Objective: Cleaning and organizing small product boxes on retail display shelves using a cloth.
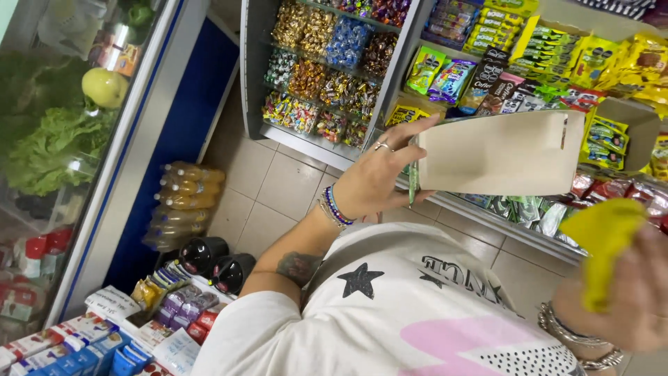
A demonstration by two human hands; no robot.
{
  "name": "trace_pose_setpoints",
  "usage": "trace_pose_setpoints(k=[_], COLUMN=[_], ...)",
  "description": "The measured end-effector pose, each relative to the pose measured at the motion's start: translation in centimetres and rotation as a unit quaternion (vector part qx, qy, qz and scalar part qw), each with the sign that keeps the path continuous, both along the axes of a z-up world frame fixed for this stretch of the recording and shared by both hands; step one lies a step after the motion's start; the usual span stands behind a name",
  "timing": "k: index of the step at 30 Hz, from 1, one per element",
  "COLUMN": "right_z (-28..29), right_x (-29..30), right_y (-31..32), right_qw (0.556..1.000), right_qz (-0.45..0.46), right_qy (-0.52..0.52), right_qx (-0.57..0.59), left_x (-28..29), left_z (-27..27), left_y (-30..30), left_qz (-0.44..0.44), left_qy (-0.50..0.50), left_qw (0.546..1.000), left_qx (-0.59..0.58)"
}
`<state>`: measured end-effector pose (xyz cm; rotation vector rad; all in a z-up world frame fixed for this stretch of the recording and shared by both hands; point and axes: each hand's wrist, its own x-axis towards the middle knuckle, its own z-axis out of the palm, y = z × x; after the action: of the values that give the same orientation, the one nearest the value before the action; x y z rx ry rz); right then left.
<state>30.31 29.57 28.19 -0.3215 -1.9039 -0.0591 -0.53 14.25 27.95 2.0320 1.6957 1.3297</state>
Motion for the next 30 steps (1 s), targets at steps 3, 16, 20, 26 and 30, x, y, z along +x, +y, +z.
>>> trace_pose_setpoints(k=[3, 16, 20, 26, 30], right_z=[4.5, -24.2, -18.9, -6.9, -3.2], right_x=[-4.4, -11.1, -10.6, -10.1, -9.5], right_y=[-2.4, 0.0, -0.6, -2.6, -3.9], right_qw=[0.970, 0.817, 0.798, 0.709, 0.624], right_qz=[-0.020, 0.079, 0.135, 0.194, 0.237], right_qy=[-0.229, -0.340, -0.269, -0.115, 0.004], right_qx=[0.083, -0.460, -0.523, -0.668, -0.744], left_x=[2.0, 2.4, 2.1, 1.3, 2.4], left_z=[-0.5, -21.7, -14.3, -3.6, -2.7], left_y=[0.9, 4.9, 3.4, 3.2, 3.1], left_qz=[-0.021, -0.093, -0.061, -0.025, -0.042], left_qy=[0.022, 0.069, 0.091, 0.113, 0.065], left_qw=[0.999, 0.993, 0.994, 0.993, 0.997], left_qx=[0.012, -0.030, -0.016, 0.032, -0.008])
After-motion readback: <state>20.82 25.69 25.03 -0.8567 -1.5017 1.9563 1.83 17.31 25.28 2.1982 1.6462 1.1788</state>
